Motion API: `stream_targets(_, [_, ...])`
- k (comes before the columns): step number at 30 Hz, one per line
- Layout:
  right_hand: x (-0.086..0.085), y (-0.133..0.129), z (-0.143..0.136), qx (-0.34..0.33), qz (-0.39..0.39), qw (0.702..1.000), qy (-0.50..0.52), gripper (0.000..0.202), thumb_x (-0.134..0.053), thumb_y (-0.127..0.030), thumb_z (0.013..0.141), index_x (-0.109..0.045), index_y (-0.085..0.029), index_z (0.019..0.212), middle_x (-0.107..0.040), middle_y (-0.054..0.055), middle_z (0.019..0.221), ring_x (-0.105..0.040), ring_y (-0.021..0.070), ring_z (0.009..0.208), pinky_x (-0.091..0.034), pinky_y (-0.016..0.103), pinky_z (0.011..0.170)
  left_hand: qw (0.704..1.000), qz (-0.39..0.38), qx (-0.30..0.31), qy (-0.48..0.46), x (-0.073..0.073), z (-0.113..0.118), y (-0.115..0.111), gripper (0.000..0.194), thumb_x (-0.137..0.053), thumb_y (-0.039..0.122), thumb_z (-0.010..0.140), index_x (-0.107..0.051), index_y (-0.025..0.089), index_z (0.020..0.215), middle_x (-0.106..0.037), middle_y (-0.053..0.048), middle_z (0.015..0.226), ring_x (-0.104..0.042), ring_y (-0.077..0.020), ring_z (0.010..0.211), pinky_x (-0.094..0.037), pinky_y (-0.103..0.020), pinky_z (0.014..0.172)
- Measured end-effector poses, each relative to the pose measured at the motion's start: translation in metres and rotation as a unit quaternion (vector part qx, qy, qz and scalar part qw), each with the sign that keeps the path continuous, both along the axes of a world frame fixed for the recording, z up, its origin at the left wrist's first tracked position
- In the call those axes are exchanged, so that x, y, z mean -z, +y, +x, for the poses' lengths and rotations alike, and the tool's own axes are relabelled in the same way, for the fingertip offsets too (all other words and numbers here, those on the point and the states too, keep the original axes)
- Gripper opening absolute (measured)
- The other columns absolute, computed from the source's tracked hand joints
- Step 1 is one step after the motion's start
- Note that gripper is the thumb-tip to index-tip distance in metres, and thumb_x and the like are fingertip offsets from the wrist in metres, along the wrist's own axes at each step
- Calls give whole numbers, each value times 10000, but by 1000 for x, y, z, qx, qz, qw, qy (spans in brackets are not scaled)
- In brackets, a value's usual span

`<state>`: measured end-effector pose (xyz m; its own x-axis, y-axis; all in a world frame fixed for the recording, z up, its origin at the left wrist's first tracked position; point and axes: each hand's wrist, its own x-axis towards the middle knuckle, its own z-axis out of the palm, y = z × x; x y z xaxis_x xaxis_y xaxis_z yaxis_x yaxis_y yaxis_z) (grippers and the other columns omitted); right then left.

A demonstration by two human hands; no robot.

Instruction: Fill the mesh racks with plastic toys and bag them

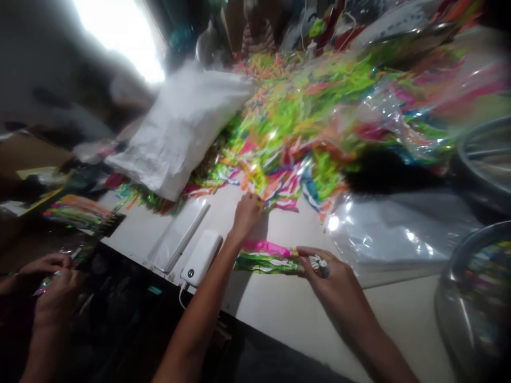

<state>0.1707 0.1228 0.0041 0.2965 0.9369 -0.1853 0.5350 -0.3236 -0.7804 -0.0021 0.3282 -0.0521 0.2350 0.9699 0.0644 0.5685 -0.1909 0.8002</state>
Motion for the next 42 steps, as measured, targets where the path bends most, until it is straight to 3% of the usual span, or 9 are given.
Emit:
stream_targets(6, [-16, -4, 1, 30, -23, 999, 34, 427, -620, -608, 952, -776, -296, 1199, -767, 54, 1229, -754, 262, 1018, -591, 341, 881, 998, -32, -14, -61, -15, -10, -6, 130, -616, 190, 914, -542, 214, 810, -642, -14, 757, -636, -202, 779, -467, -306, 752])
stream_targets(11, [-20, -6, 11, 54, -39, 997, 31, 449, -582, -628, 970, -722, -313, 1257, -786, 32, 1059, -758, 242, 912, -580, 322, 769, 978, -93, -9, -184, -44, -17, -37, 195, -557, 317, 972, -534, 207, 1131, -708, 7, 715, -692, -182, 639, -478, -251, 593])
stream_targets(19, [20, -30, 45, -32, 58, 985, -159, 394, -533, -293, 980, -669, -234, 1345, -682, 80, 1384, -637, 276, 1291, -509, 441, 1119, 819, -232, 126, -510, -89, -33, -123, 329, -684, 314, 917, -769, 176, 1204, -761, -107, 1087, -732, -228, 962, -561, -316, 901])
stream_targets(25, [36, -61, 40, -127, 14, 932, -340, 715, -501, -35, 860, -522, -304, 1522, -590, 54, 1487, -590, 276, 1337, -605, 410, 988, 906, -7, 143, -398, -85, -33, -153, 127, -761, 139, 915, -751, 228, 1006, -650, -29, 944, -629, -141, 913, -510, -215, 828])
stream_targets(29, [40, -54, 36, -122, -8, 929, -349, 610, -527, -128, 916, -540, -265, 1510, -640, 101, 1329, -688, 313, 1074, -629, 440, 807, 914, 21, 91, -395, -81, -22, -157, 61, -733, 190, 956, -678, 208, 936, -625, -39, 1014, -630, -152, 987, -518, -250, 893])
stream_targets(33, [35, -50, 38, -22, 34, 973, -227, 440, -551, -281, 956, -633, -202, 1382, -652, 121, 1335, -700, 299, 1012, -591, 444, 855, 847, -139, 68, -508, -80, -13, -159, 119, -597, 336, 1053, -535, 234, 1041, -682, -7, 856, -704, -150, 789, -570, -257, 711])
stream_targets(36, [16, -52, 35, 83, 28, 996, 1, 351, -612, -421, 968, -694, -200, 1228, -701, 57, 885, -647, 191, 723, -528, 294, 625, 815, -240, 87, -520, -79, -7, -163, 207, -593, 414, 1049, -463, 255, 1078, -641, 53, 714, -625, -103, 519, -444, -167, 463])
stream_targets(39, [-15, -54, 24, 120, 8, 958, 259, 395, -658, -533, 962, -665, -202, 1179, -559, -29, 658, -335, 68, 441, -226, 206, 402, 806, -293, 104, -503, -79, -2, -167, 282, -623, 430, 1029, -467, 262, 1193, -631, 63, 715, -556, -75, 452, -356, -142, 396])
stream_targets(42, [-42, -52, 12, 105, 64, 914, 387, 334, -714, -494, 929, -645, -209, 1089, -652, 26, 881, -381, 48, 466, -185, 196, 384, 784, -321, 95, -522, -82, 2, -166, 444, -693, 349, 984, -492, 249, 1367, -635, 42, 765, -570, -79, 526, -420, -156, 456])
